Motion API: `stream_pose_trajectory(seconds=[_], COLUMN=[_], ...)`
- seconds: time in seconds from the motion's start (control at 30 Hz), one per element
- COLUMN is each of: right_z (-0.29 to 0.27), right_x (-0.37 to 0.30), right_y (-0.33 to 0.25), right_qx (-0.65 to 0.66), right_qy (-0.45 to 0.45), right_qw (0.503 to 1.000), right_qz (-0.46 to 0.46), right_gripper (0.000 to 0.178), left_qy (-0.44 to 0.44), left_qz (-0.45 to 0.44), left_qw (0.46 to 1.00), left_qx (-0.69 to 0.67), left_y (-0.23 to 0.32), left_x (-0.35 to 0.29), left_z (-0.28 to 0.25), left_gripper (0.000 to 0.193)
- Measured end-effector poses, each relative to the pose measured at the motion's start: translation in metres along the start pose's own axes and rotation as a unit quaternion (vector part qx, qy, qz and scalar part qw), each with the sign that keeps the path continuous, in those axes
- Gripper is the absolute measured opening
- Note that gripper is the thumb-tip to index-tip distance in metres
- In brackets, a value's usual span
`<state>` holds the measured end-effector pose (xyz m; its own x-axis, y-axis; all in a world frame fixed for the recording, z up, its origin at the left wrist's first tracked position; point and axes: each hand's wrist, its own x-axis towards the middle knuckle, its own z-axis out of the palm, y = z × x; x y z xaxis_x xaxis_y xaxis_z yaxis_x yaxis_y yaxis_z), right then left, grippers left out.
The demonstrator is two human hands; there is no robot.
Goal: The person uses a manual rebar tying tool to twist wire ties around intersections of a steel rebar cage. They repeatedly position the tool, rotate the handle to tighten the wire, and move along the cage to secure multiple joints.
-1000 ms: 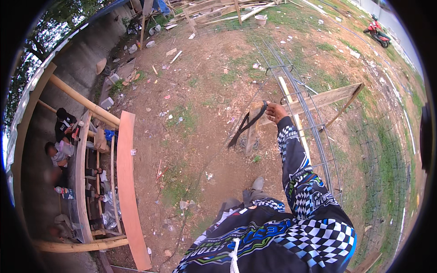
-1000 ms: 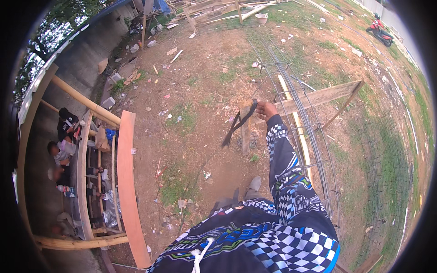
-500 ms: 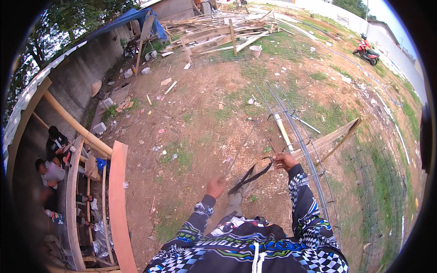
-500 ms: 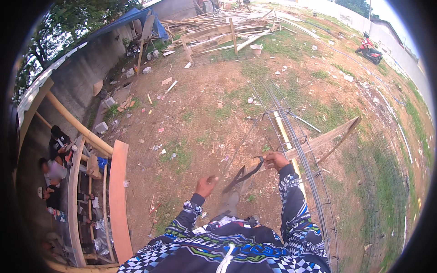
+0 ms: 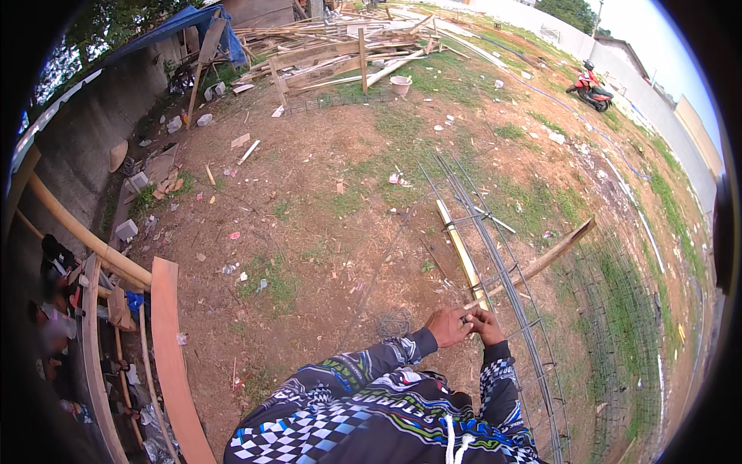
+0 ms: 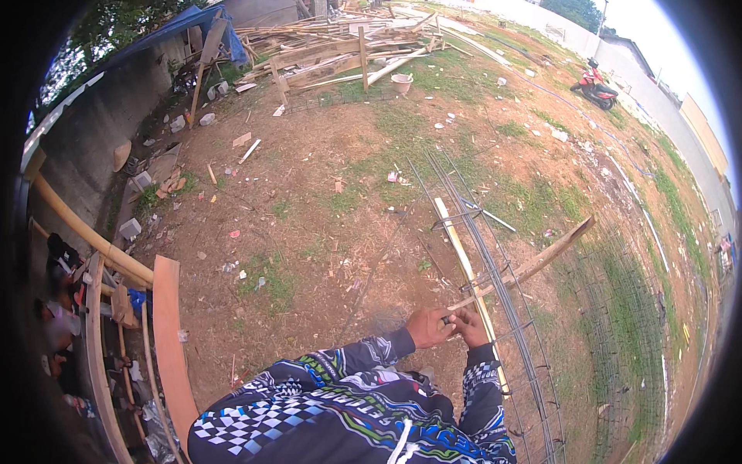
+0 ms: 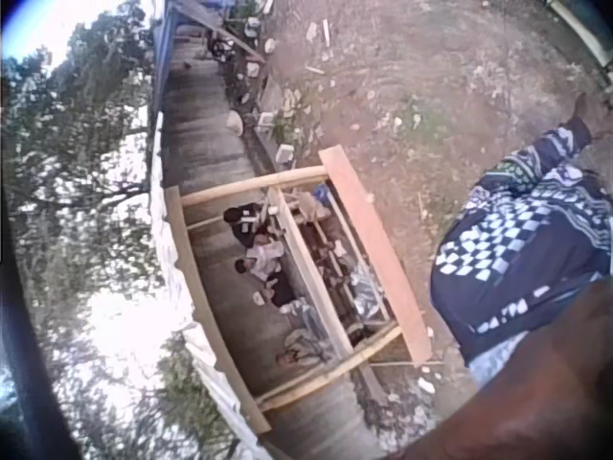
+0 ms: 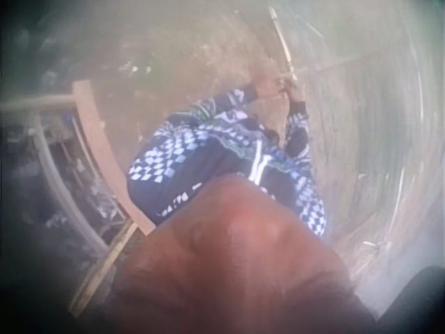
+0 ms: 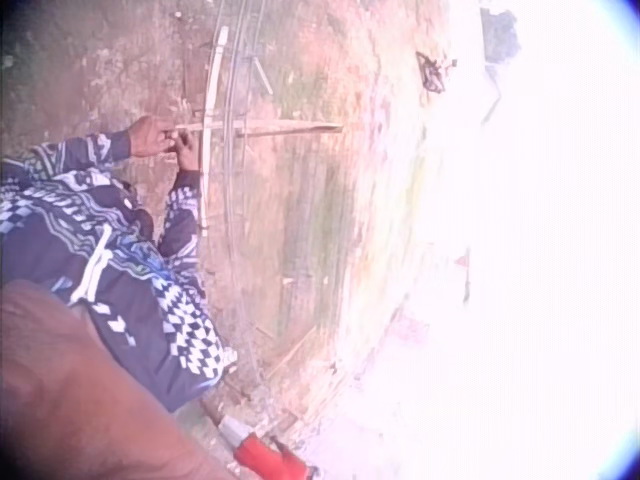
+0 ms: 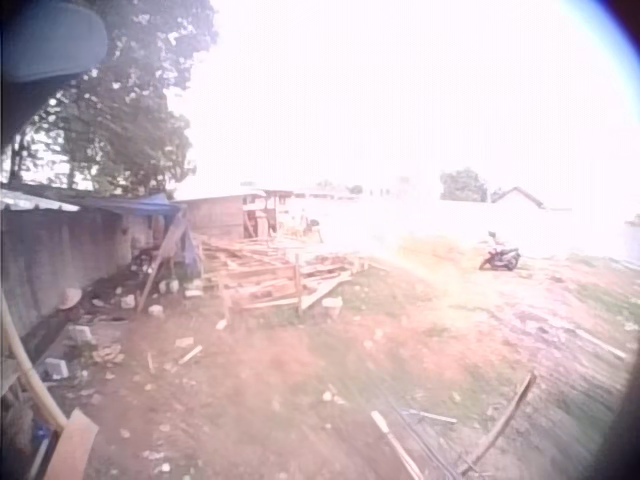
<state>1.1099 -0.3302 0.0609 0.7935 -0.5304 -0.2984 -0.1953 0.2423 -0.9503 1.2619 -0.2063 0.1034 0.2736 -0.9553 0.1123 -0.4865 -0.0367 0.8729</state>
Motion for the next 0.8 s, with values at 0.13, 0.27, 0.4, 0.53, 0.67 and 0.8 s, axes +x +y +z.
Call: stream_pose_trajectory(seconds=[0.13, 0.27, 0.4, 0.53, 0.67, 0.8], right_z=[-0.002, -0.01, -0.008, 0.004, 0.015, 0.003], right_x=[0.001, 0.004, 0.001, 0.003, 0.009, 0.011], right_y=[-0.02, -0.012, -0.004, 0.009, 0.009, -0.005], right_qx=[-0.064, -0.034, -0.005, 0.043, 0.196, 0.1], right_qy=[-0.022, -0.036, -0.003, 0.084, 0.086, 0.006], right_qw=[0.997, 0.998, 0.999, 0.994, 0.969, 0.982], right_qz=[0.028, 0.032, 0.043, 0.051, 0.125, 0.161], right_gripper=[0.016, 0.017, 0.017, 0.016, 0.016, 0.019], left_qy=[0.025, 0.069, 0.079, 0.074, 0.071, 0.101], left_qz=[0.041, 0.042, 0.028, 0.011, -0.006, 0.027], left_qw=[0.999, 0.997, 0.996, 0.996, 0.996, 0.993], left_qx=[0.006, 0.019, 0.038, 0.046, 0.059, 0.052], left_y=[-0.007, 0.003, -0.002, 0.004, 0.005, 0.002], left_x=[-0.002, -0.006, -0.007, -0.006, -0.007, -0.009], left_z=[0.0, -0.001, 0.004, 0.0, -0.001, 0.005], left_gripper=[0.031, 0.028, 0.029, 0.031, 0.03, 0.027])
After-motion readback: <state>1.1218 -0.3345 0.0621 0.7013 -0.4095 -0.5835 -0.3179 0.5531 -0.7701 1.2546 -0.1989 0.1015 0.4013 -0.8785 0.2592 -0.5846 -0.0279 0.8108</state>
